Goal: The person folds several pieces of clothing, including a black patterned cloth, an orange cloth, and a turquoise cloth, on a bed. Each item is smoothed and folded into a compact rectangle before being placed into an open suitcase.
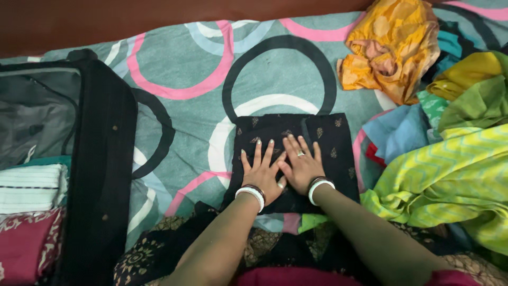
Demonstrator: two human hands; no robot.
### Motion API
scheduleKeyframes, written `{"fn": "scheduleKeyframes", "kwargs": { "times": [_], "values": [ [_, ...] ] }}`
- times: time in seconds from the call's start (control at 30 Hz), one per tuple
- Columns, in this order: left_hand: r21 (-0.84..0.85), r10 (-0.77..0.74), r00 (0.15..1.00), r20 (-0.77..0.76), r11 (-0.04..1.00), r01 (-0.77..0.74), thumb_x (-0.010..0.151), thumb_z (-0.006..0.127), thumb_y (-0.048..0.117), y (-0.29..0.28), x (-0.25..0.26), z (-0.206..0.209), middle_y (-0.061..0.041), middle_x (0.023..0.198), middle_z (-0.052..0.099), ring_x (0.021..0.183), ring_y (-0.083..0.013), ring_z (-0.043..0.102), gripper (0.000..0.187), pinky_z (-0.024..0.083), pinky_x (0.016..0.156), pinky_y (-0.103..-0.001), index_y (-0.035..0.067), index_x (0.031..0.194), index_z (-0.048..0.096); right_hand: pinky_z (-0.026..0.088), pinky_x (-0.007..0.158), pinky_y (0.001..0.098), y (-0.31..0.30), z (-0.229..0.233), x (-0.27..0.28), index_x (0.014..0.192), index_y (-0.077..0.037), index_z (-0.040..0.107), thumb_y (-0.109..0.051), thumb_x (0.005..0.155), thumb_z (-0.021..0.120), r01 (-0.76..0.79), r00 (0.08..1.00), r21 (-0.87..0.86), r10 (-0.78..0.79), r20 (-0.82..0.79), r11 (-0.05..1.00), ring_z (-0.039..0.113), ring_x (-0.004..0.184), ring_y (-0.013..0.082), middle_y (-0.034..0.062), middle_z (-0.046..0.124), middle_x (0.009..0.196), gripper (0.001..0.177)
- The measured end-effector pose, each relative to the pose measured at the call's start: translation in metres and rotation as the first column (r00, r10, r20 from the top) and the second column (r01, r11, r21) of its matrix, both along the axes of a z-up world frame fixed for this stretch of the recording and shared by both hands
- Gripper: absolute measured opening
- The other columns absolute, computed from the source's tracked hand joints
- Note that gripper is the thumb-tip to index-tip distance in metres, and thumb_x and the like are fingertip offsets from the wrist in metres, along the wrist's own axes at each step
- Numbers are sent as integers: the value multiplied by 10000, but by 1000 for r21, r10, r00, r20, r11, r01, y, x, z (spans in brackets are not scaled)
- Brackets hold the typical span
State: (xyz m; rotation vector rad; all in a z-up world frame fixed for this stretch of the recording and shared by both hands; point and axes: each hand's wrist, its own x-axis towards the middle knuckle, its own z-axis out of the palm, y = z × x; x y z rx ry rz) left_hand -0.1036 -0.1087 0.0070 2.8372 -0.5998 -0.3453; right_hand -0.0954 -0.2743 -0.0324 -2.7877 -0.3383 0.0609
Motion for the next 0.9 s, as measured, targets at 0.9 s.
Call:
{"fn": "scheduleKeyframes", "kwargs": {
  "times": [0.9],
  "values": [
    [-128, -75, 990, 119, 988, 90, 869, 570, 693, -7, 25, -21, -142, 1666, 229, 1551, -326, 137, 964, 7, 1186, -653, 109, 1582, 285, 1, 1183, 656, -7, 13, 8, 1605, -134, 190, -603, 953, 448, 22, 994, -130, -36, -106, 991, 73, 1558, 277, 40, 159, 1689, 843]
  ]
}}
